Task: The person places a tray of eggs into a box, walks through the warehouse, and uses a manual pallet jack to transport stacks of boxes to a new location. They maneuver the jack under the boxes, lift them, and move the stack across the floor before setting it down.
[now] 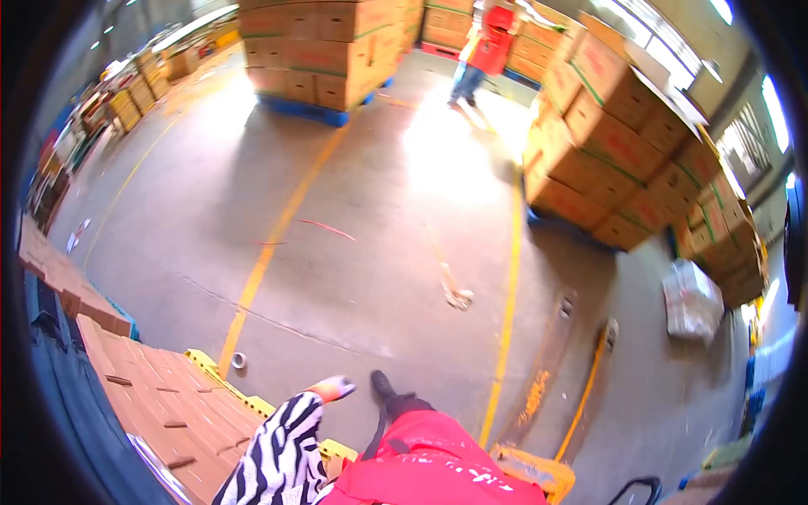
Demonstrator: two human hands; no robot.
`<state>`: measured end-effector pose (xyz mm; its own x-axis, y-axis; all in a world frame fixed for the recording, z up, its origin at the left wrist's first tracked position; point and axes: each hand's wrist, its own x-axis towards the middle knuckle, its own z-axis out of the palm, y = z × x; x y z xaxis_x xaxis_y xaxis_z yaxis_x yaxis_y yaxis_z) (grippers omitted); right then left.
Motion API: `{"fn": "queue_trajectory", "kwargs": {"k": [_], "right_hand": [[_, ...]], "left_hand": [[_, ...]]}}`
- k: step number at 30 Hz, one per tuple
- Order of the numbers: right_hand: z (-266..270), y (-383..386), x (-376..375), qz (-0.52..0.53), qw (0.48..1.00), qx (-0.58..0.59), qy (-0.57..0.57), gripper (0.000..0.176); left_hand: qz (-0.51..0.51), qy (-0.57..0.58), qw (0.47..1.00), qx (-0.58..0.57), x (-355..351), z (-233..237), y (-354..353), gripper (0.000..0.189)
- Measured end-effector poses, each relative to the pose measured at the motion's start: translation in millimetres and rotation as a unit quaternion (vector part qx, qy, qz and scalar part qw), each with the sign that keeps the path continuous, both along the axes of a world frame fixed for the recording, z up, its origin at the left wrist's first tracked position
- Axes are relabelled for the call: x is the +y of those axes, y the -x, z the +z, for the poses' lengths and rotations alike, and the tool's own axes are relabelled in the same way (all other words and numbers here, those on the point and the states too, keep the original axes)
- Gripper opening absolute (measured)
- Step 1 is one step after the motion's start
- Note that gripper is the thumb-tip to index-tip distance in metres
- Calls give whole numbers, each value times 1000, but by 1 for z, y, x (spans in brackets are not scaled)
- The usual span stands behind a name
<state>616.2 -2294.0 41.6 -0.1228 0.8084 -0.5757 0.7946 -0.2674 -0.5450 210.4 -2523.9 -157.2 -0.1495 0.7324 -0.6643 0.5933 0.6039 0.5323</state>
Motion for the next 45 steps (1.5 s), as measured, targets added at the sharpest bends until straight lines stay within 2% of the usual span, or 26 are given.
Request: {"fn": "queue_trajectory", "kwargs": {"k": [1,3,5,7,8,9,10,11,13,14,17,18,23,26,27,28,30,32,35,38,39,40,41,42,43,45], "right_hand": [[-8,38,14,16,1000,2,0,16],[-25,123,45,54,999,6,1,16],[-42,216,79,97,995,24,-1,16],[-46,309,98,129,991,29,1,16],[-44,358,106,145,989,32,-1,16],[-40,404,111,162,986,33,-5,16],[-35,450,115,180,983,33,-7,16],[-31,497,117,201,979,35,-6,16],[-22,581,122,237,971,38,-12,16],[-17,623,124,252,967,42,-17,16],[-10,733,117,282,958,48,-23,17],[-9,765,114,287,956,49,-25,17],[4,908,99,296,954,46,-30,18],[12,984,92,297,954,41,-28,18],[10,1012,90,297,954,41,-28,19],[9,1039,89,297,954,40,-27,19],[1,1096,87,290,956,42,-27,19],[-10,1152,88,284,958,43,-25,20],[-23,1241,94,273,961,47,-21,21],[-31,1328,101,256,965,55,-14,22],[-33,1355,103,250,966,58,-15,22],[-34,1380,104,247,967,61,-14,23],[-34,1403,105,242,968,62,-15,23],[-33,1425,107,239,969,62,-15,23],[-33,1446,111,234,970,64,-16,24],[-37,1484,113,216,974,68,-18,24]], "left_hand": [[68,-79,994,-30,47,57,17,44],[118,-204,971,-45,100,18,68,47],[202,-163,962,-83,114,85,131,46],[252,-233,939,-40,77,44,203,46],[307,-228,923,-51,40,14,238,48],[401,-161,898,-87,-1,27,264,48],[412,-108,904,-35,-56,-6,294,46],[457,-26,889,-32,-104,13,317,45],[448,100,886,75,-229,-44,351,47],[382,206,900,49,-279,-44,371,51],[352,276,891,71,-353,1,455,58],[395,255,879,76,-361,6,497,57],[531,70,836,120,-300,60,687,47],[552,2,830,88,-236,47,777,48],[511,-23,855,87,-211,38,804,49],[454,-54,887,63,-177,78,824,45],[376,-158,912,34,-134,65,862,52],[276,-142,950,26,-112,127,896,58],[298,-148,943,-9,-147,113,943,55],[484,-63,873,6,-262,29,966,53],[532,-2,846,-21,-304,39,974,49],[597,43,799,50,-344,40,971,42],[689,92,717,55,-374,65,969,44],[769,110,619,115,-444,-16,951,38],[803,157,543,189,-459,16,945,40],[807,197,532,161,-515,-12,937,43]]}}
